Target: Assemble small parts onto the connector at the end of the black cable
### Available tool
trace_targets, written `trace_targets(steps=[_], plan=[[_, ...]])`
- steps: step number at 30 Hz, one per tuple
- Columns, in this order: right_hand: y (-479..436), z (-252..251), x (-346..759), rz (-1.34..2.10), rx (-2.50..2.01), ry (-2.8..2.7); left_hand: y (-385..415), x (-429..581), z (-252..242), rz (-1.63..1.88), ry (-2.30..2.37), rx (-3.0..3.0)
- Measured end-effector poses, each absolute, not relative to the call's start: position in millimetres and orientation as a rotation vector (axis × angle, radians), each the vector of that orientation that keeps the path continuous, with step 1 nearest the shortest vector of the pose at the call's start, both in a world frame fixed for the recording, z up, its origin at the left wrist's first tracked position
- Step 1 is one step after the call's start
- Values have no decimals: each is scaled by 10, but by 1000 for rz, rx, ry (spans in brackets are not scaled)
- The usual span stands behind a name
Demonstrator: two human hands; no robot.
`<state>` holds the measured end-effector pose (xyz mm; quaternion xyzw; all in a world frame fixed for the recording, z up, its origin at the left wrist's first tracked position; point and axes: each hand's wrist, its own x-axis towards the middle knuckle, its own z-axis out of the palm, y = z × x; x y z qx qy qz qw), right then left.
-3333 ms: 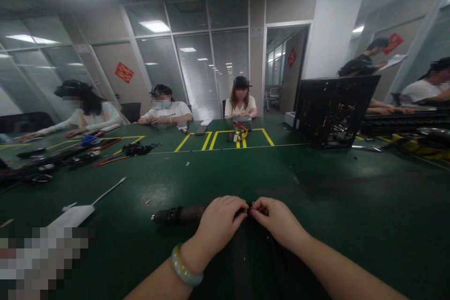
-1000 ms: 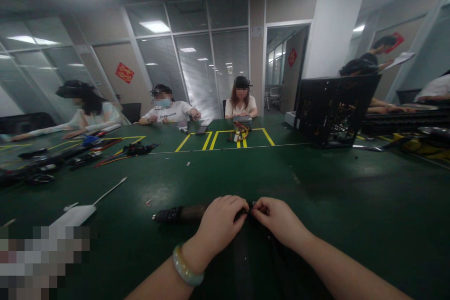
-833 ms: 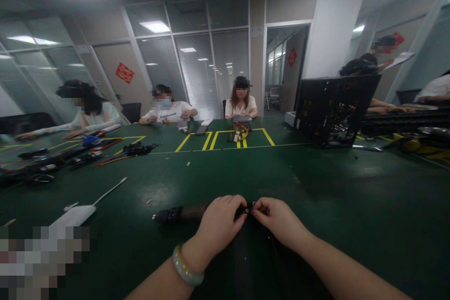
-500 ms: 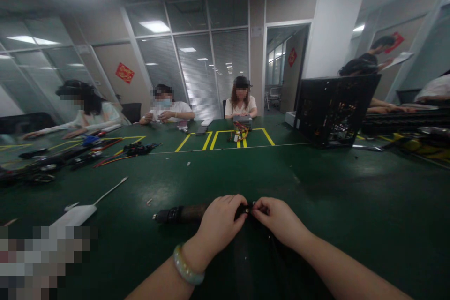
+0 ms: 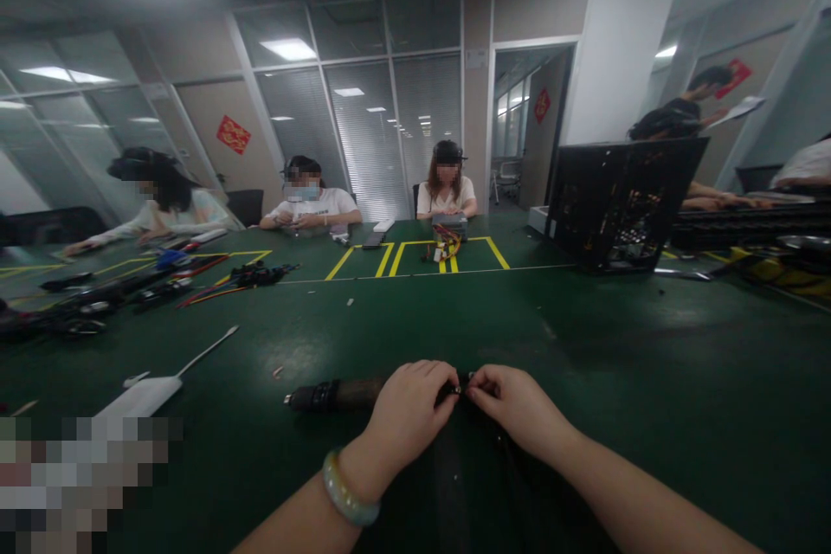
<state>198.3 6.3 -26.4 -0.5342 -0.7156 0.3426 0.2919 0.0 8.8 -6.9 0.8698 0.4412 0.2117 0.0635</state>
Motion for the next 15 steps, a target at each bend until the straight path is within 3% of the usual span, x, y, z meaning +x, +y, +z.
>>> trace_targets(steps=[15], plan=[[67,-286,1991,908,-1368,-1909,113,-3,-89,643,1289,2627]])
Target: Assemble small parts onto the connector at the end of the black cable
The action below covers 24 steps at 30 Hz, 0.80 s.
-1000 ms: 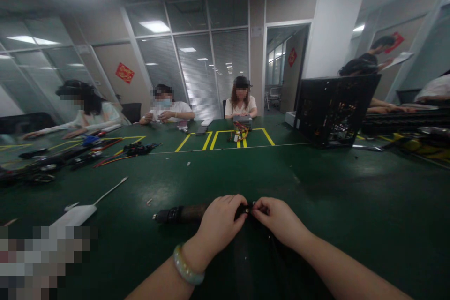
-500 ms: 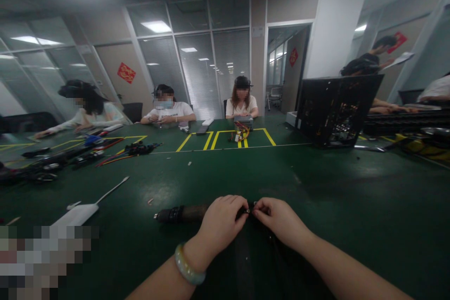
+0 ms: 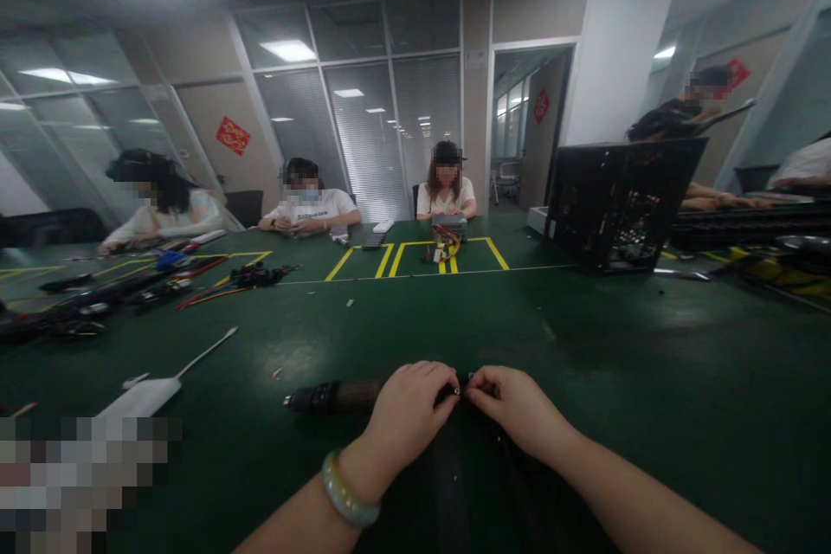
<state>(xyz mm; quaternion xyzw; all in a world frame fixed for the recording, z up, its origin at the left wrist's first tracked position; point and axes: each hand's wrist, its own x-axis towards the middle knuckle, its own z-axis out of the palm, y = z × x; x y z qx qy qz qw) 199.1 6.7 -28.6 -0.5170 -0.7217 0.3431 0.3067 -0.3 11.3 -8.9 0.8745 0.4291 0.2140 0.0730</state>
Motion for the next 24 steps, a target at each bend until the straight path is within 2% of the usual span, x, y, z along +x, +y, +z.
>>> trace_targets(steps=[24], plan=[[57,-245,1991,936,-1324,-1951,124,-10,-122,698,1274,2641]])
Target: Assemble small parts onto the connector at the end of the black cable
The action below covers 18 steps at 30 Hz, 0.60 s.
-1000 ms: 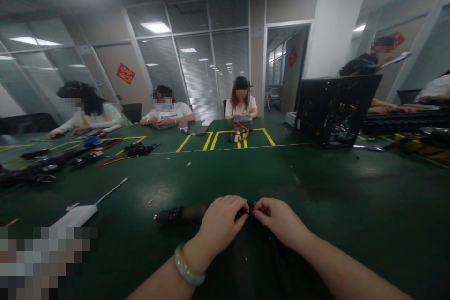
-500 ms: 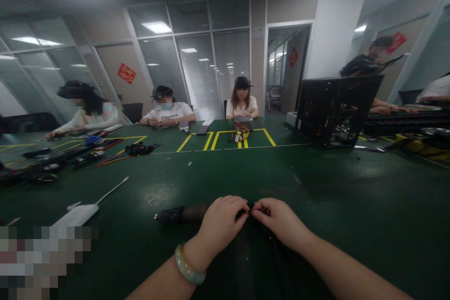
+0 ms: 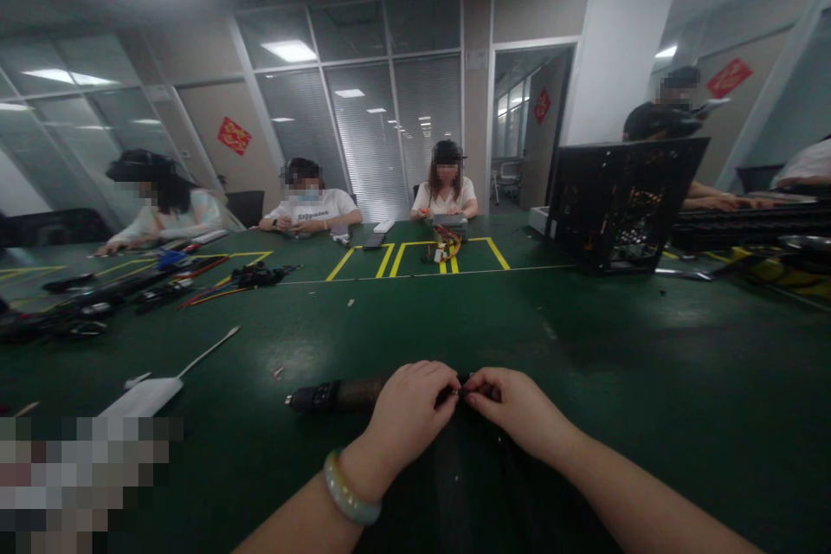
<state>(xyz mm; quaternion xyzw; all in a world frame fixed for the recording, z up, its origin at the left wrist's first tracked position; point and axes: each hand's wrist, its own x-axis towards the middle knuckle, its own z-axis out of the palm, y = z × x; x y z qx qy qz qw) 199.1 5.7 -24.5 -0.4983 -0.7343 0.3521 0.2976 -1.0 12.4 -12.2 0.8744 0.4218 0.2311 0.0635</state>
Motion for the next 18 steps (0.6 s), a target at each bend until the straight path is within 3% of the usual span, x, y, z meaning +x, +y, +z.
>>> trace_targets(steps=[18], plan=[[50,-255,1961,895,-1357,-1909,116,-15,-102,676,1265,2638]])
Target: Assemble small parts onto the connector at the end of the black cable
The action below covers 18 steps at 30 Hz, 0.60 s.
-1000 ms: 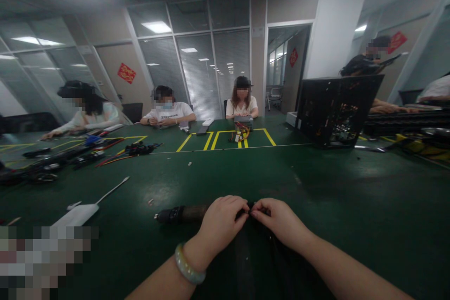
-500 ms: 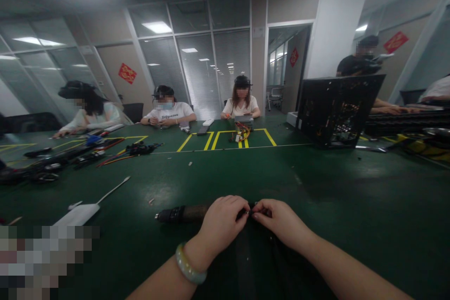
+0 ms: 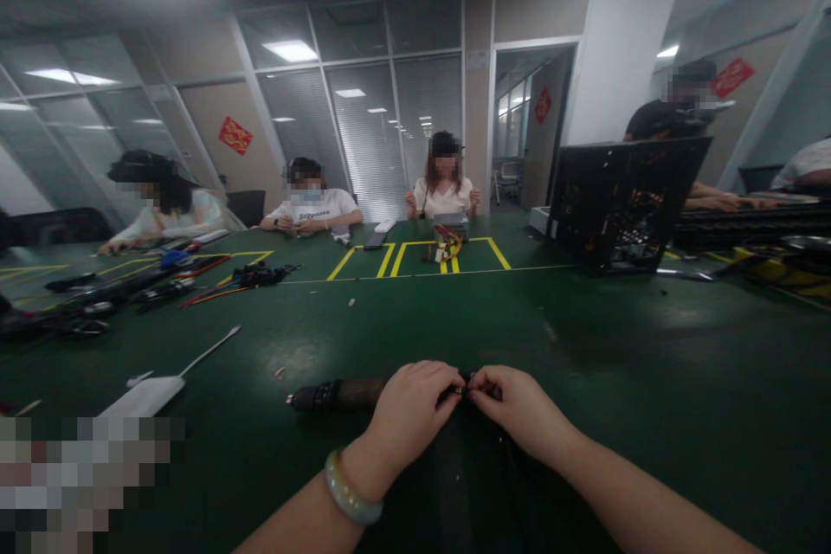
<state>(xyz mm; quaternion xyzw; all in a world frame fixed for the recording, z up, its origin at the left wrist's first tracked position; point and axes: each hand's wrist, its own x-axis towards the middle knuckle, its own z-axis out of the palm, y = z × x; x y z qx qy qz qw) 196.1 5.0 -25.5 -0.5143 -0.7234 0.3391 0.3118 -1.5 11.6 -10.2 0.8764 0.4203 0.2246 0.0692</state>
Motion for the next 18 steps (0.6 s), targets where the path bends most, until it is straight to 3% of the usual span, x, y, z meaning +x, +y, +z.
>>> trace_targets(steps=[18], plan=[[75,-287,1996,850,-1381,-1950,121,-18,-111,791,1281,2642]])
